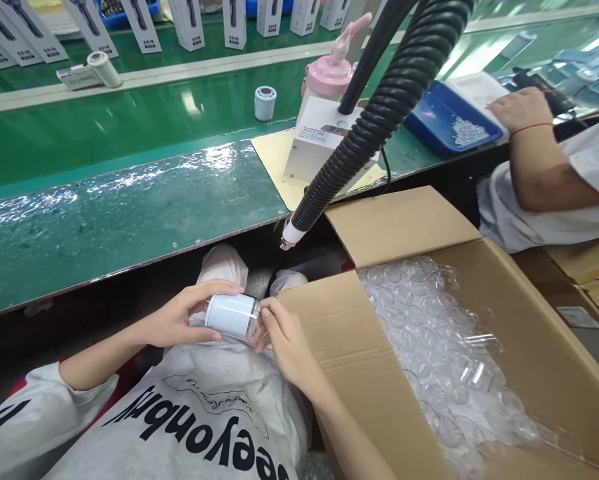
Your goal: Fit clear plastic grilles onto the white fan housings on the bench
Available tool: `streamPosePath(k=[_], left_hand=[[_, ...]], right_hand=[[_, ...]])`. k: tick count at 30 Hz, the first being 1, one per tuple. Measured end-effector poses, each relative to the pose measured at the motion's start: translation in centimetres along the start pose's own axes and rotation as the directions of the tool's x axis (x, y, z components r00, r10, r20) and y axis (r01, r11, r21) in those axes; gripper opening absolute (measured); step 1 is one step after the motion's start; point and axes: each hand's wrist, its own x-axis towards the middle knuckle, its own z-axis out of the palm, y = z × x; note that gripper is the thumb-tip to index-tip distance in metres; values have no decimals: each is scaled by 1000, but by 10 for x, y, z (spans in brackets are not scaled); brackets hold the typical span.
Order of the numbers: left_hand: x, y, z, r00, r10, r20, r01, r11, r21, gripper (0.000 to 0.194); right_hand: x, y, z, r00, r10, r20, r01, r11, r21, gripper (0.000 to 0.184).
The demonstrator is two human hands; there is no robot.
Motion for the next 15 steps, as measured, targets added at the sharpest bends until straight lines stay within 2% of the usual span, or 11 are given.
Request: streamPosePath(k=[1,2,4,5,6,8,11,13,15], left_hand=[[-1,1,0,999,-34,-3,34,999,-31,62],[-1,2,1,998,-62,-3,61,996,-64,62],[-2,3,1,995,-98,-3,97,988,-121,62],[-1,2,2,994,-111,-3,110,983,-145,63],[0,0,2,992,-127,-2,125,978,-170,65],[7,-6,3,986,-164,-1,159,958,-239,73],[31,-23,3,979,-204,-16,186,919,-349,88],[56,-38,3,979,-204,-25,177,897,-405,93],[83,-51,3,980,-201,-16,172,876,-451,97]], right_hand=[[-2,1,-2,988,-143,-54,137,986,-98,29],[-4,1,-4,955,-287,-70,269,944,-190,19],[-5,5,-9,856,-516,2,491,813,-312,37],[-5,7,-10,812,-580,57,563,754,-339,48],[-4,11,-12,786,-610,101,603,719,-345,55],[1,23,-12,785,-613,91,607,731,-312,58],[18,47,-9,799,-585,-136,562,808,-175,53],[34,64,-10,771,-558,-308,564,822,-79,53],[52,76,-14,746,-508,-430,557,830,-14,57]])
